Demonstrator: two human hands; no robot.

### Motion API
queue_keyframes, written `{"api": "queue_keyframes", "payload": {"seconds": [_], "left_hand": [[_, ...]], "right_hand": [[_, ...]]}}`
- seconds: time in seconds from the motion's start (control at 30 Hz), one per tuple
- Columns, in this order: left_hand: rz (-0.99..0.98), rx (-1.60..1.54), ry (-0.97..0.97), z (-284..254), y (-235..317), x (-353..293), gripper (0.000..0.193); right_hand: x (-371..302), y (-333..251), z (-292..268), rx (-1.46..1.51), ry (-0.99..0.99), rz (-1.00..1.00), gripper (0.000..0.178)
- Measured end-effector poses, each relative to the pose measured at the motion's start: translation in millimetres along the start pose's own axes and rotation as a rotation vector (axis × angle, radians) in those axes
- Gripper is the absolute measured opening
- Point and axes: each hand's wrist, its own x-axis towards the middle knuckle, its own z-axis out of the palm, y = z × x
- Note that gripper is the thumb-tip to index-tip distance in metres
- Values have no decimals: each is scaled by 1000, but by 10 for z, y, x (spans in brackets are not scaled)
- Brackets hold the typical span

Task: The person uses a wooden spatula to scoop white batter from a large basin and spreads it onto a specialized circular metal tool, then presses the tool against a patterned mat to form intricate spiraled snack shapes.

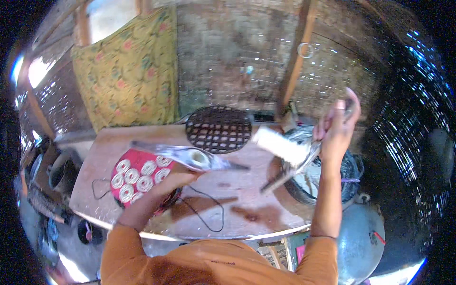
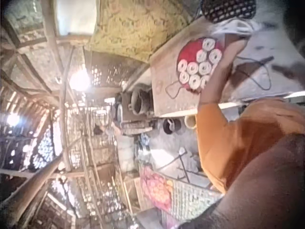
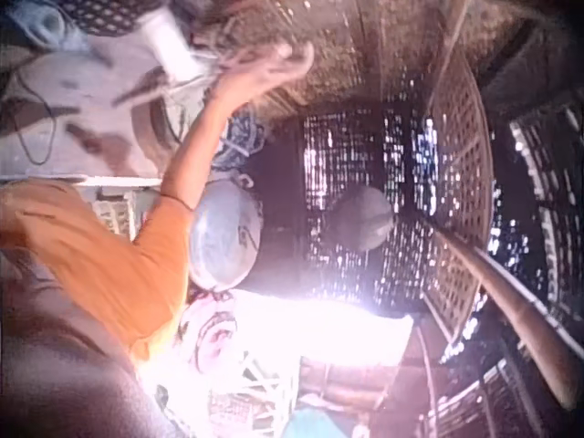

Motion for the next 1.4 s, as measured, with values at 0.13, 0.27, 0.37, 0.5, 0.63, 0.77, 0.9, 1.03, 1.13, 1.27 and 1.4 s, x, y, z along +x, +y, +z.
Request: {"api": "queue_keyframes", "payload": {"seconds": [0.13,0.27,0.37,0.5,0.63,0.77,0.9,1.03,1.13,1.27,1.4], "left_hand": [[-38,-791,367,831,849,745,33],[259,-920,652,1170,1191,1298,25],[433,-161,859,882,1140,1365,24],[384,204,786,624,759,1269,28],[127,195,664,934,693,1306,28],[-96,101,528,1168,183,1442,34],[-198,155,441,1290,61,1565,49],[-281,227,478,1159,-126,1359,47],[-194,-809,623,1227,-594,1234,42],[-203,-559,461,1241,-569,1181,42],[-169,-339,500,1230,-604,1180,38]], "right_hand": [[281,634,-668,300,622,-118,18],[-48,1367,-518,640,524,258,32],[-141,1470,-1048,-199,85,512,51],[-320,1020,-1759,-1902,-821,398,47],[-655,1041,-1935,-1849,-960,707,30],[-739,1279,-2114,-1822,-1097,532,22],[-591,1489,-2313,-1826,-833,457,21],[-42,780,-1872,-1849,-1087,354,27],[204,755,-1844,-1864,-986,234,28],[443,1569,-1951,-1914,-835,271,19],[495,2200,-2242,-1881,-1045,25,14]]}}
